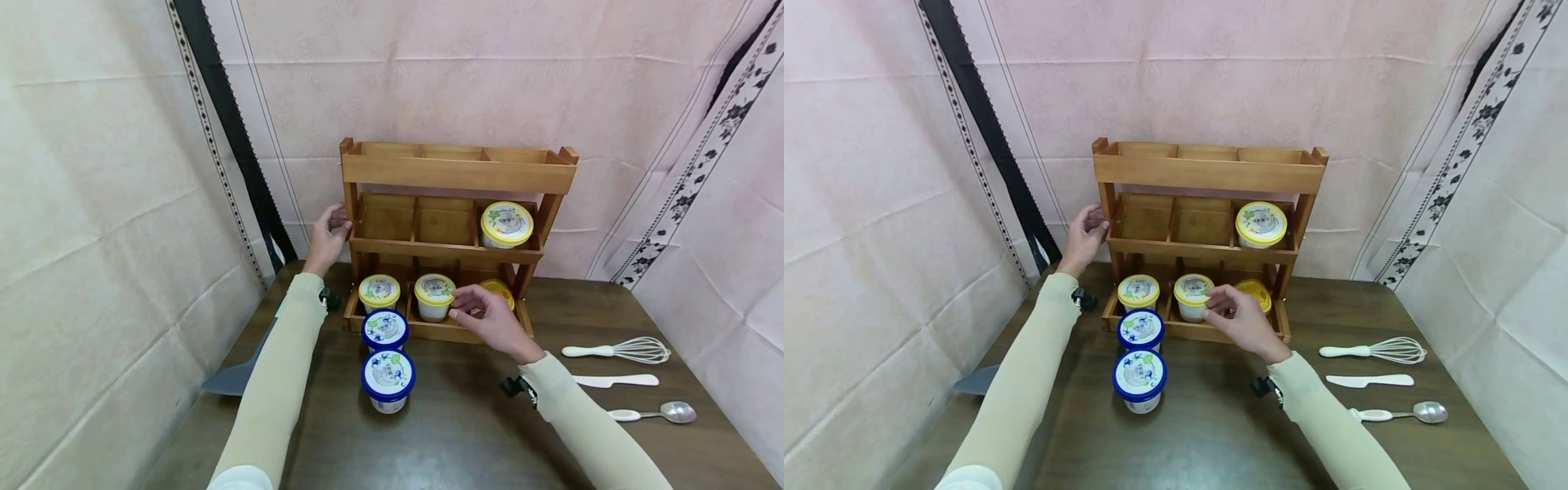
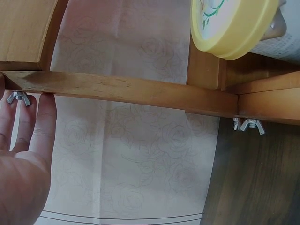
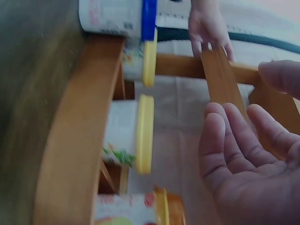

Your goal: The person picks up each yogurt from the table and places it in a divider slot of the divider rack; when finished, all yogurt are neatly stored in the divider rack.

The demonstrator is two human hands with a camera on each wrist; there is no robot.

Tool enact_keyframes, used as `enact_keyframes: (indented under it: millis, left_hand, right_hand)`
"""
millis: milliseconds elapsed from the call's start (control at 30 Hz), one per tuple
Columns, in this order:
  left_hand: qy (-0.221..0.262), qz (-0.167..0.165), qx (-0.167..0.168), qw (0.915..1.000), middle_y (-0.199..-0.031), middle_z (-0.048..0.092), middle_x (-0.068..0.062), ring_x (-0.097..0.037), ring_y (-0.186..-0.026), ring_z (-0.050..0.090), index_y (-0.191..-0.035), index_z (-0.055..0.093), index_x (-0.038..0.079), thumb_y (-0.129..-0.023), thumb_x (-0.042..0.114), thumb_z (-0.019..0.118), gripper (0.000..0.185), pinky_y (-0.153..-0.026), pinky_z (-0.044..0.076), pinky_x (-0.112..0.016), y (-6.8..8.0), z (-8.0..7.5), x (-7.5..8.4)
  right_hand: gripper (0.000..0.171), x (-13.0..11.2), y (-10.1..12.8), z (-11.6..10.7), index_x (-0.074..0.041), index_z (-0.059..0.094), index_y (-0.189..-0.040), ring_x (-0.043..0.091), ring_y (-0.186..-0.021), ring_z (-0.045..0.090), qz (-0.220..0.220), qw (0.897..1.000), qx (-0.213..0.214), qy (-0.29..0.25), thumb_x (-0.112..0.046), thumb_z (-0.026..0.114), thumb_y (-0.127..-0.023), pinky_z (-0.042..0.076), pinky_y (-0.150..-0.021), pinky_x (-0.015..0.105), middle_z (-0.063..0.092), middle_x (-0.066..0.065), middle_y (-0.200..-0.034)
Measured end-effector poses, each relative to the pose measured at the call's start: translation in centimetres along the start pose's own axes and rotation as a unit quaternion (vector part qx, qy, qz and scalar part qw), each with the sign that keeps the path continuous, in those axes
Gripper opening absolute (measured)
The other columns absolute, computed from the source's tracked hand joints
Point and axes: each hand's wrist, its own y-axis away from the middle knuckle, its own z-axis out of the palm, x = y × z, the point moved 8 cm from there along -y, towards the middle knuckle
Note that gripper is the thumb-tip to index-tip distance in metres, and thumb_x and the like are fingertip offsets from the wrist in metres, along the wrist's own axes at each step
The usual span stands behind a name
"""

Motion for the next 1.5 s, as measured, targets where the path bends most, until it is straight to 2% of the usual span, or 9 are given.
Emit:
enact_keyframes:
  millis: [200,367,467,700,933,1067,1333,1500]
  left_hand:
    - [0.006,0.003,0.000,1.0000,-0.130,0.065,-0.010,-0.027,-0.123,0.063,-0.146,0.059,0.020,-0.106,0.013,0.065,0.041,-0.106,0.053,-0.049,0.0,0.1,0.1]
    - [0.005,0.000,-0.002,1.0000,-0.130,0.065,-0.009,-0.027,-0.122,0.064,-0.146,0.060,0.021,-0.106,0.012,0.065,0.041,-0.106,0.053,-0.050,0.0,0.2,0.0]
    - [0.002,-0.003,-0.004,1.0000,-0.130,0.065,-0.009,-0.027,-0.123,0.063,-0.146,0.060,0.022,-0.106,0.013,0.064,0.041,-0.106,0.054,-0.049,-0.1,0.3,-0.1]
    - [0.002,-0.008,-0.003,1.0000,-0.133,0.065,-0.010,-0.027,-0.125,0.063,-0.146,0.060,0.023,-0.106,0.014,0.065,0.042,-0.106,0.054,-0.049,-0.1,0.1,0.0]
    - [0.007,-0.003,0.000,1.0000,-0.131,0.065,-0.010,-0.028,-0.124,0.063,-0.146,0.060,0.021,-0.106,0.012,0.065,0.042,-0.105,0.054,-0.049,0.0,0.1,0.2]
    - [0.005,-0.004,0.004,1.0000,-0.131,0.065,-0.010,-0.028,-0.123,0.063,-0.146,0.060,0.020,-0.106,0.011,0.064,0.042,-0.106,0.054,-0.050,0.1,0.0,0.2]
    - [0.009,-0.008,0.002,0.9999,-0.134,0.064,-0.010,-0.028,-0.126,0.062,-0.147,0.059,0.021,-0.106,0.012,0.065,0.043,-0.107,0.054,-0.050,0.2,0.0,-0.1]
    - [0.009,-0.007,0.001,0.9999,-0.134,0.064,-0.010,-0.028,-0.126,0.062,-0.147,0.059,0.021,-0.106,0.012,0.064,0.042,-0.107,0.053,-0.049,0.0,0.1,-0.2]
  right_hand:
    - [0.032,0.2,0.3,3.1,-0.018,0.067,-0.126,0.020,-0.103,0.069,0.001,0.999,-0.046,-0.006,-0.031,0.077,-0.099,0.060,-0.088,0.038,0.073,0.005,-0.117]
    - [0.032,0.5,0.8,5.5,-0.022,0.068,-0.126,0.018,-0.104,0.070,-0.005,0.997,-0.074,-0.006,-0.034,0.078,-0.098,0.059,-0.091,0.040,0.074,0.004,-0.118]
    - [0.031,0.5,1.1,6.8,-0.022,0.069,-0.126,0.018,-0.104,0.069,-0.012,0.996,-0.091,-0.005,-0.033,0.078,-0.098,0.059,-0.091,0.040,0.074,0.008,-0.121]
    - [0.037,0.3,1.7,9.5,-0.013,0.068,-0.131,0.019,-0.108,0.068,-0.018,0.990,-0.138,-0.023,-0.033,0.075,-0.100,0.058,-0.093,0.040,0.070,0.016,-0.129]
    - [0.037,0.4,2.5,11.1,-0.023,0.066,-0.135,0.017,-0.111,0.068,-0.032,0.986,-0.166,-0.017,-0.038,0.073,-0.102,0.057,-0.090,0.034,0.071,-0.002,-0.129]
    - [0.041,0.3,3.0,12.1,-0.030,0.064,-0.139,0.020,-0.113,0.067,-0.045,0.980,-0.192,-0.022,-0.037,0.075,-0.100,0.059,-0.088,0.033,0.068,-0.007,-0.132]
    - [0.054,0.3,4.3,13.3,-0.033,0.060,-0.146,0.018,-0.118,0.064,-0.047,0.971,-0.233,-0.037,-0.035,0.080,-0.096,0.061,-0.088,0.032,0.061,-0.006,-0.145]
    - [0.066,0.5,4.5,13.5,-0.035,0.055,-0.150,0.021,-0.124,0.063,-0.040,0.966,-0.250,-0.058,-0.032,0.085,-0.092,0.063,-0.090,0.036,0.057,-0.003,-0.151]
